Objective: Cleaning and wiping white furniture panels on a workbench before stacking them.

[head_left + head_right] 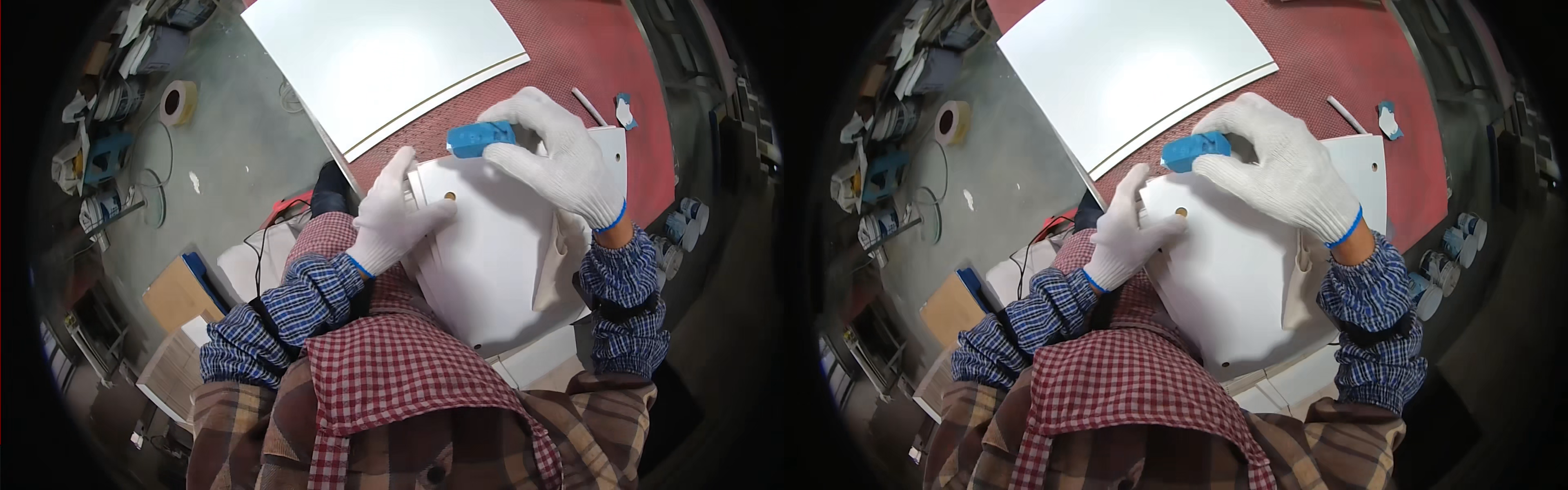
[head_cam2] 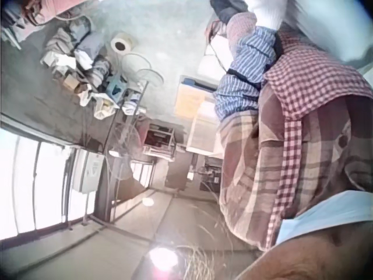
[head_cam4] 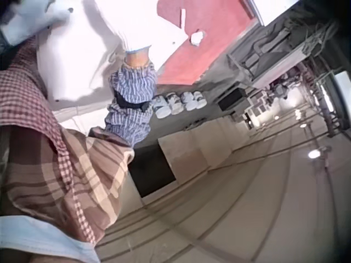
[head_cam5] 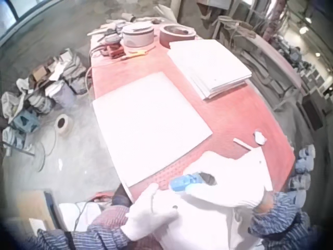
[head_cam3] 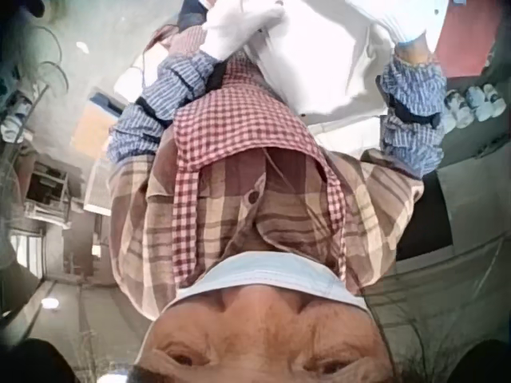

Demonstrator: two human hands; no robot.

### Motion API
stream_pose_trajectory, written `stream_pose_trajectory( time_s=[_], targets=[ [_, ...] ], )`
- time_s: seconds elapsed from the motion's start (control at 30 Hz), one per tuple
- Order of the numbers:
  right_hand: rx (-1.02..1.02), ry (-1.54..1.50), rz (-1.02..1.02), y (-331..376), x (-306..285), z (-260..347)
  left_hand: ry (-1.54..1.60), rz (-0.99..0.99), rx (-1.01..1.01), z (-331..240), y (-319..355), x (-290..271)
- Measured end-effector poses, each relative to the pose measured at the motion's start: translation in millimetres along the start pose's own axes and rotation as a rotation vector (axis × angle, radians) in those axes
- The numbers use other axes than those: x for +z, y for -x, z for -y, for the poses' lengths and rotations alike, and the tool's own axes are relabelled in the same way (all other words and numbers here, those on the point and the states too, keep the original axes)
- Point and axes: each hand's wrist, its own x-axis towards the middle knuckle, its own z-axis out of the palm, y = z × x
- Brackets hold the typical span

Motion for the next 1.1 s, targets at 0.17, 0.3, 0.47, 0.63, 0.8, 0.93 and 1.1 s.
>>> stream_pose_trajectory(
  time_s=[0.17,0.3,0.47,0.63,0.8,0.93,1.1],
  targets=[
    [-0.030,0.109,0.111,-33,25,10,0.008,0.102,-0.114,2,7,-7],
    [-0.047,0.162,0.259,-47,34,19,-0.026,0.131,-0.120,2,8,-10],
    [-0.156,0.238,0.321,-51,42,22,-0.009,0.146,-0.054,10,10,-10],
    [-0.188,0.316,0.333,-48,47,21,-0.026,0.114,-0.005,13,9,-6],
    [-0.201,0.349,0.344,-48,46,20,0.003,0.151,-0.013,7,7,-10],
    [-0.246,0.316,0.309,-48,45,17,-0.026,0.113,0.012,10,6,-7],
    [-0.253,0.409,0.343,-48,47,15,-0.039,0.096,0.015,12,6,-4]
  ],
)
